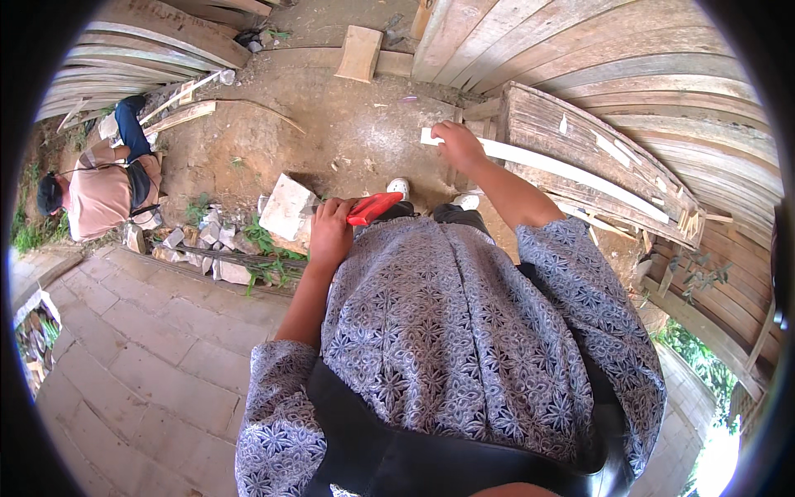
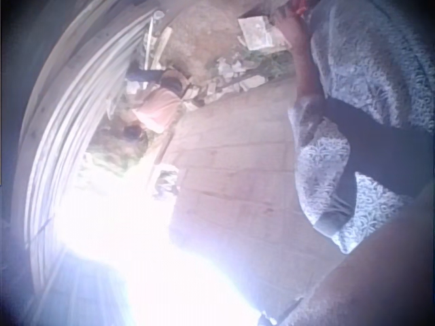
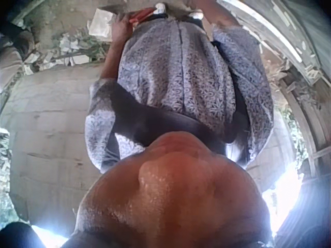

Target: The person uses a red hand saw to cut a long, thin wooden plank into shorter pieces. They hold the plank with one hand and saw with the other, then place the cut pieces aside.

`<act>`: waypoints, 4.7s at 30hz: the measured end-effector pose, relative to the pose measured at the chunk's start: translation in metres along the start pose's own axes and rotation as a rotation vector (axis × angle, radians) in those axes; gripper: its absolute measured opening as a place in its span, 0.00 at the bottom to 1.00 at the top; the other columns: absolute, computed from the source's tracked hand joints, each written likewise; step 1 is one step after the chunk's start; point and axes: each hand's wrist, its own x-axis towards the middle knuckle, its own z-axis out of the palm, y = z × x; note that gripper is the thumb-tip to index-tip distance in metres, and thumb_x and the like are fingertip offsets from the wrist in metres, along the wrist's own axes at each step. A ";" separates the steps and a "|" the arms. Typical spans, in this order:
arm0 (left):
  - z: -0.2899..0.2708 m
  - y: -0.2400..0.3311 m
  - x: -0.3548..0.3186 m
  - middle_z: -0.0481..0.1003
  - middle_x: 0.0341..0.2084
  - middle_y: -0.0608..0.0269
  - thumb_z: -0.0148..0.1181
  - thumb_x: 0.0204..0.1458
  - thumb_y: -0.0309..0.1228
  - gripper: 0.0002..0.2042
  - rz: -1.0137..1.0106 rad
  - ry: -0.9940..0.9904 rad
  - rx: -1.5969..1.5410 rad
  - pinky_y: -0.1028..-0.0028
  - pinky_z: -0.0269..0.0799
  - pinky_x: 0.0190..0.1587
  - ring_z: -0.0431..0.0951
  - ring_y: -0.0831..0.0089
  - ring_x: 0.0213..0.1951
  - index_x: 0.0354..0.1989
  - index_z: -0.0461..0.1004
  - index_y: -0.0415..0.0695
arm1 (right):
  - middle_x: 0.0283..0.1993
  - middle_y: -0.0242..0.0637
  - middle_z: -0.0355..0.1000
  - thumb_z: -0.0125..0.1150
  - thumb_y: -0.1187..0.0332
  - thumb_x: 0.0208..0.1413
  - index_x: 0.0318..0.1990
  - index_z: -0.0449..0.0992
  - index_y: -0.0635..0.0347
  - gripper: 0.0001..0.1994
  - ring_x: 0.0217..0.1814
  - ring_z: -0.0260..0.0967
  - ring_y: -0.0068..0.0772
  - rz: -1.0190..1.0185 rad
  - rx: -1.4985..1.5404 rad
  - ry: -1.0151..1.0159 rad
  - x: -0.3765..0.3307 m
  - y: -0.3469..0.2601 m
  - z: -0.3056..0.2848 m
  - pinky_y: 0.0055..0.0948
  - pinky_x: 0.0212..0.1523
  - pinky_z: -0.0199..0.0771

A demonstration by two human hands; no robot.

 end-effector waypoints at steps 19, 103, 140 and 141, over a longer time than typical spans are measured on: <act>-0.006 0.164 0.148 0.74 0.46 0.64 0.58 0.51 0.28 0.11 0.961 -0.268 -0.013 0.62 0.65 0.54 0.73 0.62 0.49 0.42 0.77 0.47 | 0.38 0.35 0.74 0.60 0.65 0.61 0.48 0.73 0.65 0.13 0.39 0.68 0.18 0.606 0.696 0.123 -0.172 -0.125 -0.095 0.24 0.38 0.69; 0.137 0.004 0.184 0.75 0.38 0.59 0.70 0.47 0.25 0.16 -0.099 -0.111 -0.925 0.75 0.77 0.36 0.79 0.74 0.31 0.46 0.80 0.48 | 0.36 0.25 0.70 0.54 0.63 0.66 0.54 0.74 0.69 0.18 0.33 0.59 0.14 0.897 0.883 0.358 -0.207 -0.164 -0.107 0.18 0.37 0.61; 0.112 0.035 0.195 0.71 0.46 0.69 0.66 0.50 0.40 0.13 0.424 0.044 -0.168 0.56 0.52 0.57 0.65 0.65 0.54 0.45 0.81 0.57 | 0.31 0.21 0.68 0.53 0.63 0.67 0.53 0.75 0.67 0.16 0.29 0.56 0.11 0.872 0.912 0.432 -0.221 -0.158 -0.103 0.17 0.32 0.58; 0.109 0.037 0.194 0.70 0.47 0.69 0.67 0.49 0.41 0.14 0.402 0.028 -0.194 0.56 0.52 0.57 0.64 0.64 0.55 0.44 0.81 0.57 | 0.31 0.21 0.68 0.53 0.63 0.67 0.53 0.75 0.67 0.16 0.28 0.56 0.11 0.863 0.911 0.429 -0.222 -0.157 -0.102 0.17 0.32 0.58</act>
